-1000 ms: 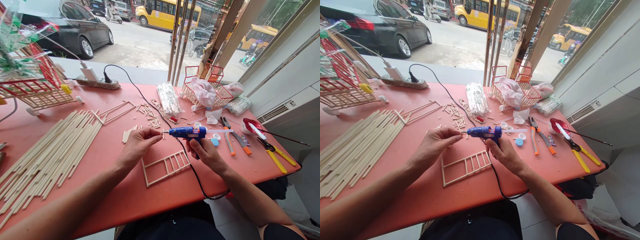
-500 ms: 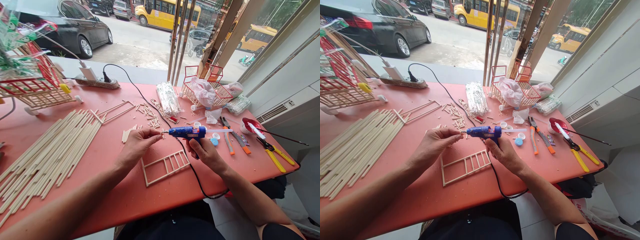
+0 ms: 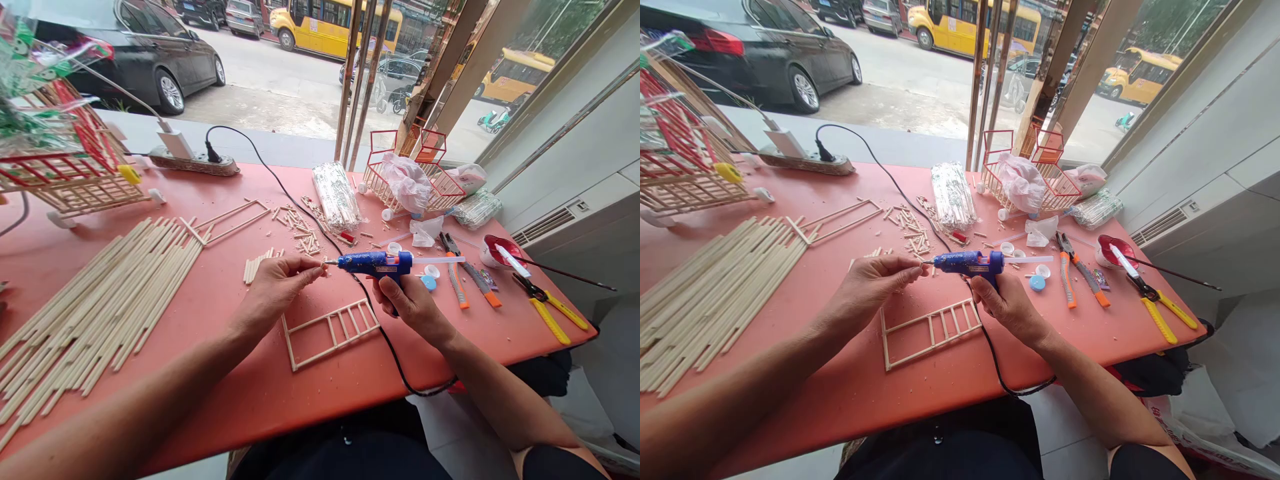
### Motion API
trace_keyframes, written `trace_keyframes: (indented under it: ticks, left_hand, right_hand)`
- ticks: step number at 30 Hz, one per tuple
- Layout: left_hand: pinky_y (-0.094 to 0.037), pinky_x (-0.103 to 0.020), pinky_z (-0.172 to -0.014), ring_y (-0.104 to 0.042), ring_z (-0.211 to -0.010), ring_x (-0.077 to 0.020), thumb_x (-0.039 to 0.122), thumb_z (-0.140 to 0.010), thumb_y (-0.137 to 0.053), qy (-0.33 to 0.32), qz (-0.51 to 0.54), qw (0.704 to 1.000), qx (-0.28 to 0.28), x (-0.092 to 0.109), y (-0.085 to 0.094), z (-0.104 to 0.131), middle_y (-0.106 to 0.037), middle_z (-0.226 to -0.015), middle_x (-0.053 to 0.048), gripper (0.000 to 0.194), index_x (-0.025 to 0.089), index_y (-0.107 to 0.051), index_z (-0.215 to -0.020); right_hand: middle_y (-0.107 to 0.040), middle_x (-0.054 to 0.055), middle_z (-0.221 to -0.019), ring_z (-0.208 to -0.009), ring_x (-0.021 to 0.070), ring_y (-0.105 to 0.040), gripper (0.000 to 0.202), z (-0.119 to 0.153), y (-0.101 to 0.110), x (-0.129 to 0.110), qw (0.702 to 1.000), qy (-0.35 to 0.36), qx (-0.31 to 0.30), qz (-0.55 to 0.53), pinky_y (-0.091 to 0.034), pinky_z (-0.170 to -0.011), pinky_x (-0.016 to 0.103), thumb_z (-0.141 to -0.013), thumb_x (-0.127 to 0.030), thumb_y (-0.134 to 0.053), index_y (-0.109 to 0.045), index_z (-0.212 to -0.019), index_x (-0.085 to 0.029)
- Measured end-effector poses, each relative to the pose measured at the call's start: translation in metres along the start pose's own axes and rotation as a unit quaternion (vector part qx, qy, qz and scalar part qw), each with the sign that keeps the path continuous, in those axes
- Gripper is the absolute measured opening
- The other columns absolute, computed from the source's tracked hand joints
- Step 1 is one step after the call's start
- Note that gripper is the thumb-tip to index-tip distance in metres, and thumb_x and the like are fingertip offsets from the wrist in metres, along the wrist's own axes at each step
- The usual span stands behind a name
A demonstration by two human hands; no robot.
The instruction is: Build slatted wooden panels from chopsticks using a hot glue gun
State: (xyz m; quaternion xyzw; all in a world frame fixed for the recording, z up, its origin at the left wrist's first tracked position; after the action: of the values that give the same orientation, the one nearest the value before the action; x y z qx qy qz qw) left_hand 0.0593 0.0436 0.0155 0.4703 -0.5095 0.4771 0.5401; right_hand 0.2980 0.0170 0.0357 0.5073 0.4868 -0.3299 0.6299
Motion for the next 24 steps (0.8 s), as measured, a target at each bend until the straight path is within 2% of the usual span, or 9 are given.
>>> trace_keyframes:
  ticks: [10, 24]
  left_hand:
    - [-0.043, -0.029, -0.065, -0.059, -0.069, -0.0151, 0.043, -0.075, -0.085, 0.002, 0.005, 1.0, -0.001, 0.0005, -0.0002, 0.0001, -0.083, -0.082, -0.005, 0.022, 0.022, -0.087, -0.082]
    - [-0.047, -0.029, -0.073, -0.067, -0.08, -0.0184, 0.041, -0.075, -0.084, -0.006, 0.011, 1.0, -0.007, -0.0001, -0.002, -0.0009, -0.084, -0.086, -0.006, 0.019, 0.023, -0.087, -0.082]
  right_hand:
    - [-0.049, -0.001, -0.062, -0.051, 0.0091, -0.044, 0.066, 0.0004, 0.0016, 0.0022, 1.0, -0.006, -0.006, 0.005, -0.033, -0.045, 0.024, -0.095, -0.08, -0.055, -0.059, -0.077, -0.017]
    - [-0.051, 0.0, -0.063, -0.051, 0.0095, -0.045, 0.065, 0.0008, 0.0023, 0.0004, 1.0, 0.002, 0.0, 0.028, -0.034, -0.046, 0.024, -0.098, -0.078, -0.053, -0.06, -0.076, -0.017]
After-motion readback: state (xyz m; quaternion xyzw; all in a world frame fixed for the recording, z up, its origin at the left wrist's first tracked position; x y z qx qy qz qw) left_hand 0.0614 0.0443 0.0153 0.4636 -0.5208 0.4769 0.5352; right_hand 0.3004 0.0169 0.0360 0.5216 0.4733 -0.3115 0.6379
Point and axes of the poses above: each hand's wrist, its own z-axis away from the middle knuckle, its own y-axis out of the back of the hand, x = y × z, the point moved 4 cm from there along -z, towards the middle knuckle
